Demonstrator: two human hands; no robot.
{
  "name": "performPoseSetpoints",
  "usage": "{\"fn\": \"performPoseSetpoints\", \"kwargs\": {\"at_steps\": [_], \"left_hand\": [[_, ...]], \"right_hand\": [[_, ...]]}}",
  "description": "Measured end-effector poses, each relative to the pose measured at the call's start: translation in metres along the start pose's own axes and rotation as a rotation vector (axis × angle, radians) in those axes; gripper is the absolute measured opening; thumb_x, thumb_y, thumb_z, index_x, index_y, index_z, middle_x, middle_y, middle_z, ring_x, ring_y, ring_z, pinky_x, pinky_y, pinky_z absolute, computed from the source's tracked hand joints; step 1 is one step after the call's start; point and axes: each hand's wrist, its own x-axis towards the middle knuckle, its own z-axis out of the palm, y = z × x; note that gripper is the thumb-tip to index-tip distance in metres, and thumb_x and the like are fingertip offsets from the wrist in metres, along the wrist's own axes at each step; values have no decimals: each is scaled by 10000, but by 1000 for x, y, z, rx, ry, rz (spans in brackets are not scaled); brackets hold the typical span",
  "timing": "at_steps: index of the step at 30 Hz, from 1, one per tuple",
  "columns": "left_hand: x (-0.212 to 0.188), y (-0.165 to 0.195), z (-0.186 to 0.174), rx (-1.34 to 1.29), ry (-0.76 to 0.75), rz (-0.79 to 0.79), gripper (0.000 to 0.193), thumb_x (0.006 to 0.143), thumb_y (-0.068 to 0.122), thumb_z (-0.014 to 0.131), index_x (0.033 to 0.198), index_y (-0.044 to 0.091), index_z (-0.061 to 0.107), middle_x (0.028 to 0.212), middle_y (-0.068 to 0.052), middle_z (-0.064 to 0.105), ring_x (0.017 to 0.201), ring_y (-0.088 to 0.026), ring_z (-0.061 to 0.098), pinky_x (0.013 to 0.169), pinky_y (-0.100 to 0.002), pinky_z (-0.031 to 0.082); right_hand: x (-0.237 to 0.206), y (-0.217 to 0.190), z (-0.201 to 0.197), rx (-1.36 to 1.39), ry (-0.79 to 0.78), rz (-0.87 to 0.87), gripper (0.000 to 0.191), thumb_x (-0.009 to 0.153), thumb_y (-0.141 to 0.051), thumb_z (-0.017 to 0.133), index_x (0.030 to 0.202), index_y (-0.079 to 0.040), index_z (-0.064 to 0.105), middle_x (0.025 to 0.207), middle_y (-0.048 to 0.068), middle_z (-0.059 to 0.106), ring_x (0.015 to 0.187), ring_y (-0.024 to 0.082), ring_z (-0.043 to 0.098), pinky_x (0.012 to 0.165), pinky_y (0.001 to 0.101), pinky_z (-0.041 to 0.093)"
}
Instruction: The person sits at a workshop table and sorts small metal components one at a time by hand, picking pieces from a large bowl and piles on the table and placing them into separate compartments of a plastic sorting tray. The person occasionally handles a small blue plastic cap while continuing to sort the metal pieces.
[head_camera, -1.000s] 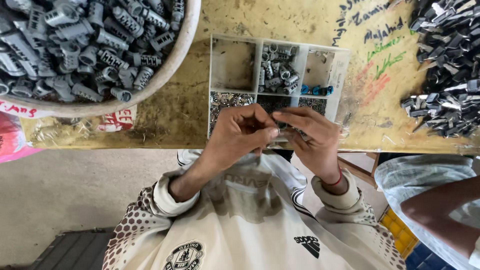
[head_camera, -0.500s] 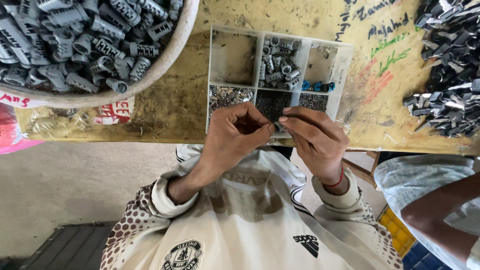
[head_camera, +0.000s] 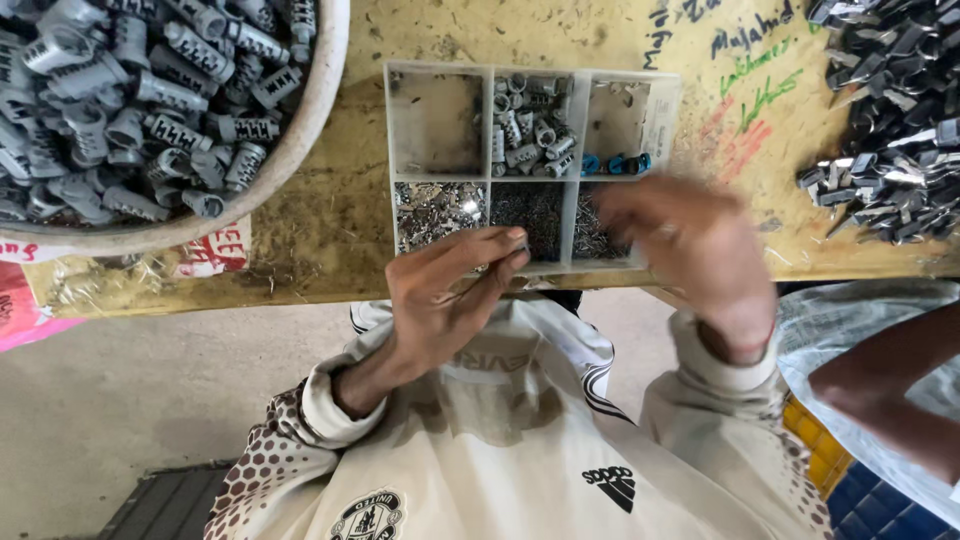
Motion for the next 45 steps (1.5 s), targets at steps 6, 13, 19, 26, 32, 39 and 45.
{"fn": "performPoseSetpoints", "kwargs": {"at_steps": [6,13,19,26,32,39,45], "left_hand": [[0,-14,9,-27,-146,72,167,935,-72,765,1070,19,725,1127,-126,765,978,-209,788,807,-273,659],[5,-19,6,-134,-185,19,161,953,-107,718,1066,6,710,1131,-132,760,972,-202,791,806,-277,663],[8,-20,4,-113,-198,31,156,938,-99,743,1040,10,699,1108,-119,760,961,-195,789,809,-272,666],[9,-23,6,-127,-218,30,179,913,-79,779,1045,23,713,1098,-121,763,962,-203,785,812,-276,666],[6,-24,5,-130,-249,30,192,924,-104,743,1065,19,701,1131,-132,756,993,-217,786,838,-286,671],[15,-18,3,214,-283,304,307,857,-72,720,1154,-3,696,1262,-184,706,1122,-327,722,925,-384,652],[24,-11,-3,329,-365,508,223,940,33,775,1103,-1,627,1335,-161,629,1233,-324,671,1014,-419,630]], "right_hand": [[44,62,4,-179,-286,-97,166,875,-60,792,979,-35,665,884,128,732,800,342,702,649,422,513],[34,70,-3,60,-184,11,179,963,53,678,1105,19,575,974,134,705,842,265,740,691,359,563],[11,61,11,136,121,23,306,989,178,602,1268,59,646,1090,165,700,881,190,742,724,283,609],[-6,68,17,149,252,281,152,1073,90,635,1209,38,680,963,128,732,791,164,721,678,266,557],[-14,62,19,409,240,203,200,1060,152,629,1239,67,606,1102,148,717,1033,197,757,919,287,632],[-38,21,30,893,205,276,298,1027,163,628,1302,46,633,1111,140,725,994,194,742,903,321,646],[-50,11,34,1005,-5,274,213,1011,79,611,1223,91,620,1053,156,702,875,208,744,772,326,648]]}}
